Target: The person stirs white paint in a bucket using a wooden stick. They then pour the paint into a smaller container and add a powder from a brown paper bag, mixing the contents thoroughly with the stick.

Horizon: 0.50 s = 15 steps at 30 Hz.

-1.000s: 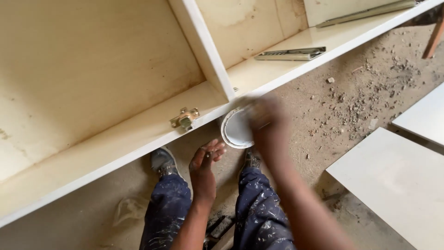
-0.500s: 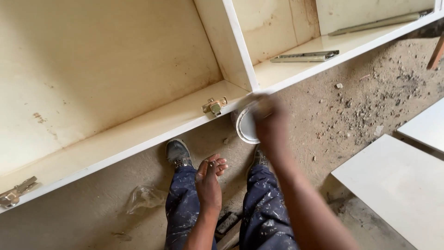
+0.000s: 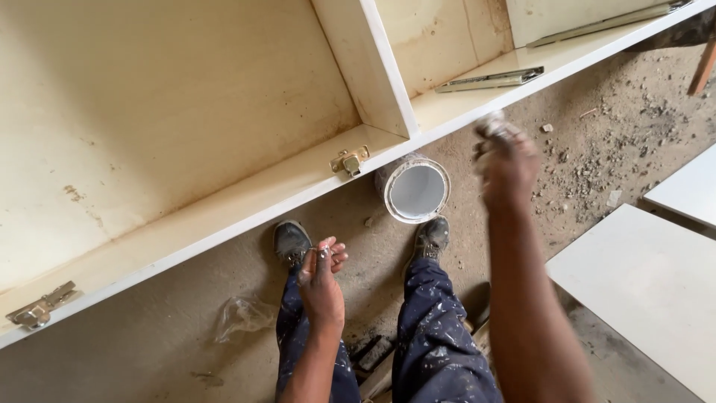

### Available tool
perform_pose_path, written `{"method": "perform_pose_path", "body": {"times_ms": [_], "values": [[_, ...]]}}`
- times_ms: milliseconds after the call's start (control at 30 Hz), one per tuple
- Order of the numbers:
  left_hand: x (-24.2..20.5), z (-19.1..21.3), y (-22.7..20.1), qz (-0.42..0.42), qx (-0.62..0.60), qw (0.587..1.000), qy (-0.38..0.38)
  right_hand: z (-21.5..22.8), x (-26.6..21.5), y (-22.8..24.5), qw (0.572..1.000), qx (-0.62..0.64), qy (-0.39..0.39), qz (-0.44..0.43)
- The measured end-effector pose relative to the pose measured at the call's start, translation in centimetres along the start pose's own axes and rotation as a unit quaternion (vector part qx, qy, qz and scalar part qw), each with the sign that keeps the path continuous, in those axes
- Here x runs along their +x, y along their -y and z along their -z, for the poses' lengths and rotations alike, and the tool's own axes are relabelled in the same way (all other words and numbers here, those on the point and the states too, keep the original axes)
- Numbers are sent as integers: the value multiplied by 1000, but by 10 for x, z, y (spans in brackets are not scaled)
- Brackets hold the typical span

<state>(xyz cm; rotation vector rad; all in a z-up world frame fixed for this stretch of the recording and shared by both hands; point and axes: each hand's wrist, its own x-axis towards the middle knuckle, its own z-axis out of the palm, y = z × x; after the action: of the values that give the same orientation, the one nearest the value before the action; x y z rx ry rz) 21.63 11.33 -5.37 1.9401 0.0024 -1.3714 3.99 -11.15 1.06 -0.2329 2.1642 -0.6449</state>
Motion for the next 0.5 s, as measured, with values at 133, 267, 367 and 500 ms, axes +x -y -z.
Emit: {"method": "perform_pose_path", "body": {"times_ms": [133, 267, 367, 500], "values": [[3, 7, 9, -8, -9, 1000, -11, -30, -30, -84, 990, -38, 109, 77], [2, 8, 13, -3, -51, 999, -9, -40, -59, -108, 987, -23, 159, -3], [-5, 6, 1, -2, -33, 999, -3, -22, -19, -101, 960, -91, 76, 255], [-9, 6, 0, -13, -13, 1000, -9, -6, 21, -67, 877, -117, -24, 466]]}}
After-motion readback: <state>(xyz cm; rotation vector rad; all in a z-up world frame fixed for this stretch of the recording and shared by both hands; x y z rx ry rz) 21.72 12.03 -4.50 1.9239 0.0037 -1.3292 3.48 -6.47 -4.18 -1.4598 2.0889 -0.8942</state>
